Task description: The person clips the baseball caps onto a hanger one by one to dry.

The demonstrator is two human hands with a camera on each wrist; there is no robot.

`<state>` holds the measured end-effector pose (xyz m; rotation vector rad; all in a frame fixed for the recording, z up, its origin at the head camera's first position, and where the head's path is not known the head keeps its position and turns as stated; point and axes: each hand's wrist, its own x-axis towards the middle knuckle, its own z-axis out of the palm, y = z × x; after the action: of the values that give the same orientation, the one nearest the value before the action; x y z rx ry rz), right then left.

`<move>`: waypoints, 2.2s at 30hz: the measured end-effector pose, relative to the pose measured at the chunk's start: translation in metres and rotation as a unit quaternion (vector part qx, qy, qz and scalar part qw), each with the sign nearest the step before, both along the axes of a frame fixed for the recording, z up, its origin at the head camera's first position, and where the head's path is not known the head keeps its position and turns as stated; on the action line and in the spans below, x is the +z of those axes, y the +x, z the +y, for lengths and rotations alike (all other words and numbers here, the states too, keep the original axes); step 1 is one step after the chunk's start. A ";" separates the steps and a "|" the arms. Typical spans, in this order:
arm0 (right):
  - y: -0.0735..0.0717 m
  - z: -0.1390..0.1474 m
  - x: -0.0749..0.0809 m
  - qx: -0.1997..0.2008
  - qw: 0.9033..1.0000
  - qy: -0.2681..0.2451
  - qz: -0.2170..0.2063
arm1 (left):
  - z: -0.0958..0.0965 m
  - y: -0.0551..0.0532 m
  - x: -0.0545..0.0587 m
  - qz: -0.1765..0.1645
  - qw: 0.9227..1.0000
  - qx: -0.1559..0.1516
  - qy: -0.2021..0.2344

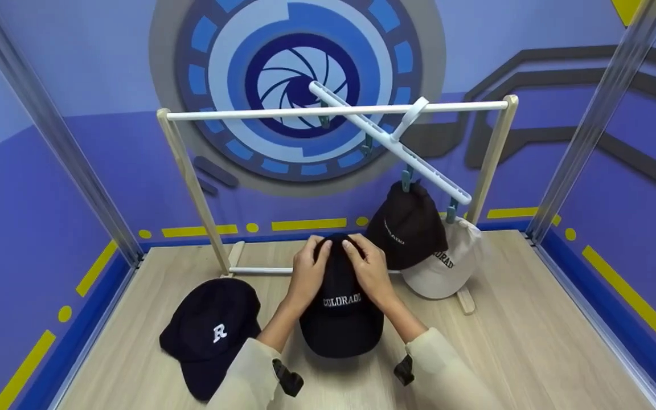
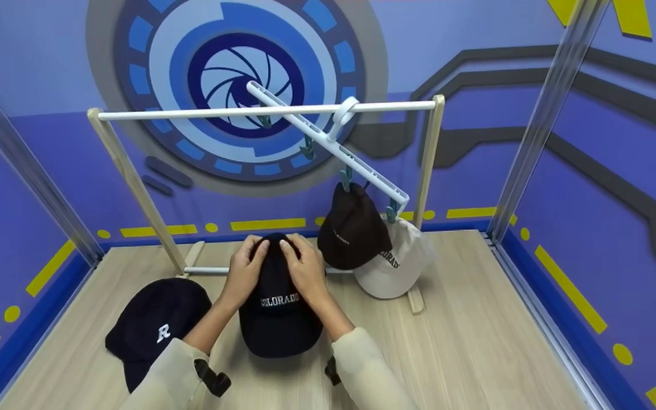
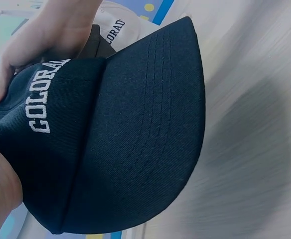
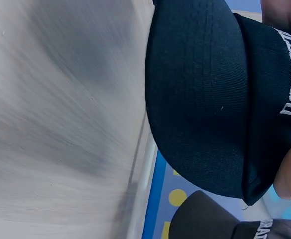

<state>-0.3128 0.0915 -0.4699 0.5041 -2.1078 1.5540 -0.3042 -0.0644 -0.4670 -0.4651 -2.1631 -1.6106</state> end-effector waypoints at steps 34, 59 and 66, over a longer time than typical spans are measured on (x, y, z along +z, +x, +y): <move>0.005 0.009 0.008 -0.008 0.999 -0.033 -0.003 | 0.012 -0.007 0.015 0.033 0.999 0.005 -0.032; 0.001 0.019 0.022 -0.027 0.999 -0.003 0.020 | 0.024 -0.014 0.030 0.058 0.997 0.008 -0.045; 0.001 0.020 0.026 -0.029 0.999 -0.008 0.011 | 0.026 -0.017 0.032 0.063 0.997 0.016 -0.044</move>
<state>-0.3121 0.1110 -0.4436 0.4493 -2.0722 1.5258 -0.3216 -0.0383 -0.4345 -0.5414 -2.1421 -1.4332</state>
